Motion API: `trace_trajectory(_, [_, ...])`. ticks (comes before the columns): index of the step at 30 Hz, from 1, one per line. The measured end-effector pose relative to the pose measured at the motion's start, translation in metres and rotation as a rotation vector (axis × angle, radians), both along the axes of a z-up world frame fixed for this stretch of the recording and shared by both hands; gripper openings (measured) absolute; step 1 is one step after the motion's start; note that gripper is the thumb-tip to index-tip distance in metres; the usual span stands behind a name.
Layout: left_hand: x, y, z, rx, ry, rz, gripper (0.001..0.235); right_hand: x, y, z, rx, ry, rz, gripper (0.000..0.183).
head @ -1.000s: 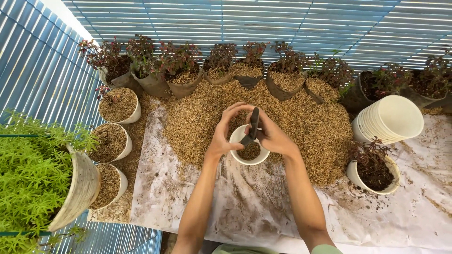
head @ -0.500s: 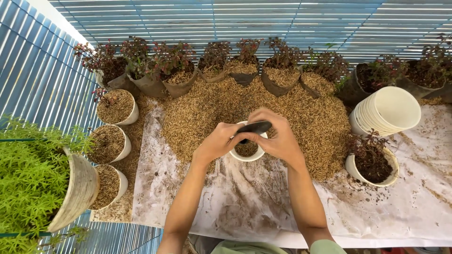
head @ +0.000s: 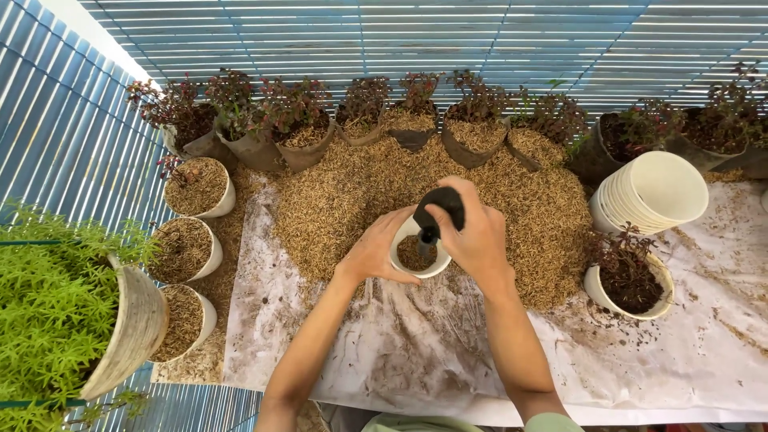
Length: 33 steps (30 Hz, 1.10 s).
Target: Using a hand trowel to fill small plastic pots with rice husks or potting soil from a large pile on a table.
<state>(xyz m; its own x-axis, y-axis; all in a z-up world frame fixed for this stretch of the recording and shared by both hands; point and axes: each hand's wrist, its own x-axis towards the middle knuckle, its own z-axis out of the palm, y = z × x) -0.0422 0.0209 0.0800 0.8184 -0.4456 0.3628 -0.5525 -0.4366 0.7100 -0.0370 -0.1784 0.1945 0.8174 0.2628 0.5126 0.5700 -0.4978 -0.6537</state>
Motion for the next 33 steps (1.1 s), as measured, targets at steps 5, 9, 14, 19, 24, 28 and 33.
trace_trajectory(5, [0.007,-0.008,-0.041,-0.329,-0.046,-0.001,0.134,-0.005,0.003,0.006,-0.092,0.006,0.049,0.021])
trace_trajectory(9, [0.011,-0.01,-0.054,-0.487,-0.003,0.007,0.136,-0.009,0.006,0.009,0.033,0.063,0.021,0.012])
trace_trajectory(14, [0.009,-0.008,-0.046,-0.488,0.004,0.02,0.131,-0.013,0.011,0.009,-0.101,0.1,0.08,0.011])
trace_trajectory(19, [0.01,-0.007,-0.046,-0.52,-0.013,0.005,0.124,-0.016,0.014,0.011,0.042,0.038,0.008,0.013])
trace_trajectory(24, [0.011,-0.011,-0.051,-0.509,-0.016,0.019,0.124,-0.009,0.014,0.005,0.068,0.075,0.057,0.013])
trace_trajectory(28, [0.01,-0.007,-0.055,-0.496,-0.021,0.028,0.127,-0.009,0.012,0.009,-0.069,0.124,0.059,0.013])
trace_trajectory(33, [0.009,-0.003,-0.055,-0.446,-0.079,0.045,0.123,-0.01,0.009,0.005,0.013,-0.068,-0.048,0.013])
